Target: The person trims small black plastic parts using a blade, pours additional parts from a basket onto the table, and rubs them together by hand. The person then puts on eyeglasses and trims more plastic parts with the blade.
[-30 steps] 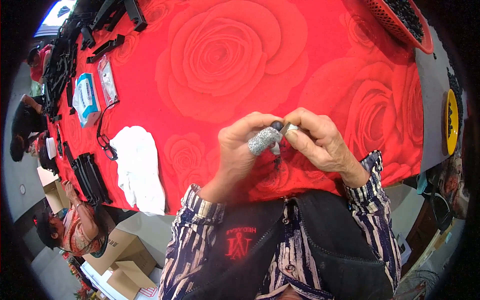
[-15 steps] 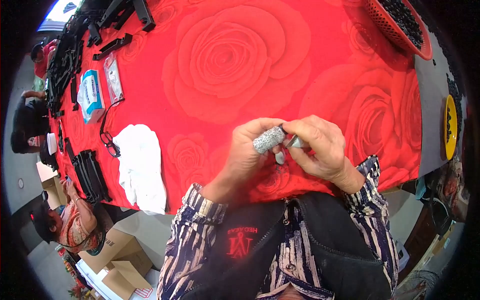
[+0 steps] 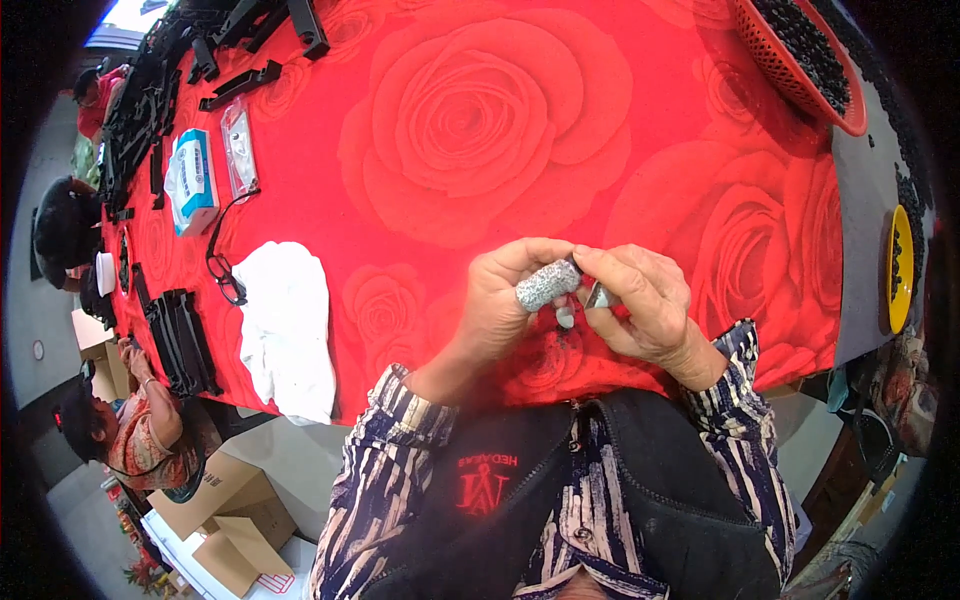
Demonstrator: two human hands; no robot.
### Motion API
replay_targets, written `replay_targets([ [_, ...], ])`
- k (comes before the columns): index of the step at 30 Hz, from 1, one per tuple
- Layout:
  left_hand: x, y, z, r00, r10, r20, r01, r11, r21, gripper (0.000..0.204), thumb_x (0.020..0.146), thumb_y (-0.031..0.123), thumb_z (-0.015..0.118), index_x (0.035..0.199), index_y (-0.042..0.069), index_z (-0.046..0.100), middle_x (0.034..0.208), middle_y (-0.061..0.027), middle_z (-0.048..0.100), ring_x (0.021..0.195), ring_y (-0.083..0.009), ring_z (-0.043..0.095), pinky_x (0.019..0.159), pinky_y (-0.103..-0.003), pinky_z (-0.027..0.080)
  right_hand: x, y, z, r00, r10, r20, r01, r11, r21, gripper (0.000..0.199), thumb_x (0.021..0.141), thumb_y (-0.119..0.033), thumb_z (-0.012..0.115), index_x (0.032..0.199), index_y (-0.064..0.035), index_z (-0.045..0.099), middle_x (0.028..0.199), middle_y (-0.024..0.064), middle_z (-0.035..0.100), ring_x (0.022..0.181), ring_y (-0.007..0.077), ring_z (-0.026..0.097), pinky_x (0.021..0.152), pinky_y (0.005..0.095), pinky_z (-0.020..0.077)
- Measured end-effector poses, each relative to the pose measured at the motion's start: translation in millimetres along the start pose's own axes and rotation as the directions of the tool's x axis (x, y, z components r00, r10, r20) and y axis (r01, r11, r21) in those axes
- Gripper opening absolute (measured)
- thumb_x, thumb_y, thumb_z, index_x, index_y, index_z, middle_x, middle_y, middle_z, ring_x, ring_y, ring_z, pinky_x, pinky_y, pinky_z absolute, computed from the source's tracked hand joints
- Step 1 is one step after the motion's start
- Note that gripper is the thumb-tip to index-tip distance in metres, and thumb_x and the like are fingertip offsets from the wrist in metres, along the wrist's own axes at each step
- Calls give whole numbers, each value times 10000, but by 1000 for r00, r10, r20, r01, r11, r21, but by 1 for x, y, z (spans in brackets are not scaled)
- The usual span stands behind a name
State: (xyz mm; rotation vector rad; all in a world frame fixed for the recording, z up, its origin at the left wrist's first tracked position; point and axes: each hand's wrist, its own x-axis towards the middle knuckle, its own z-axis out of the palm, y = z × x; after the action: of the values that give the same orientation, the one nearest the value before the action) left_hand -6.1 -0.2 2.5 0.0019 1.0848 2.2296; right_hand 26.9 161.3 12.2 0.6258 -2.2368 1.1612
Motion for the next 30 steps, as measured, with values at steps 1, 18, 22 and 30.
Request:
replay_targets([
  [1, 0, 0, 0, 1000, 29, -3, -29, 998, 63, 196, 840, 45, 570, 1017, -38, 571, 819, -101, 627, 652, -119, 588, 572, -217, 485, 0, -1, 0, 1000, -1, -4, 1, 1000, 2, 486, 574, 7, 658, 1050, 37, 566, 747, 100, 562, 587, 223, 562, 511, 318, 459],
  [18, 0, 8, -4, 998, 36, 48, -38, 999, 38, 204, 829, 12, 574, 1027, -38, 558, 885, -95, 614, 731, -136, 595, 585, -240, 498, 11, -4, -19, 762, 553, 337, -646, 613, 454, 204, 860, -74, 505, 1040, 20, 529, 723, 58, 520, 622, 110, 501, 567, 244, 399],
  [22, 1, 10, -1, 999, -3, 40, 0, 998, 70, 213, 830, 10, 571, 1037, -37, 557, 886, -95, 609, 722, -146, 595, 580, -249, 501, 14, -5, -22, 770, 559, 308, -638, 690, 342, 181, 859, -75, 507, 1008, 27, 526, 749, 86, 551, 676, 139, 559, 595, 257, 427],
  [30, -1, 7, -1, 999, -14, 30, 13, 999, 39, 241, 816, 0, 580, 1052, -44, 552, 880, -91, 609, 704, -138, 586, 577, -252, 498, 10, 0, -15, 845, 452, 287, -530, 780, 332, 186, 859, -46, 503, 1029, 31, 518, 739, 79, 516, 652, 154, 507, 581, 264, 397],
])
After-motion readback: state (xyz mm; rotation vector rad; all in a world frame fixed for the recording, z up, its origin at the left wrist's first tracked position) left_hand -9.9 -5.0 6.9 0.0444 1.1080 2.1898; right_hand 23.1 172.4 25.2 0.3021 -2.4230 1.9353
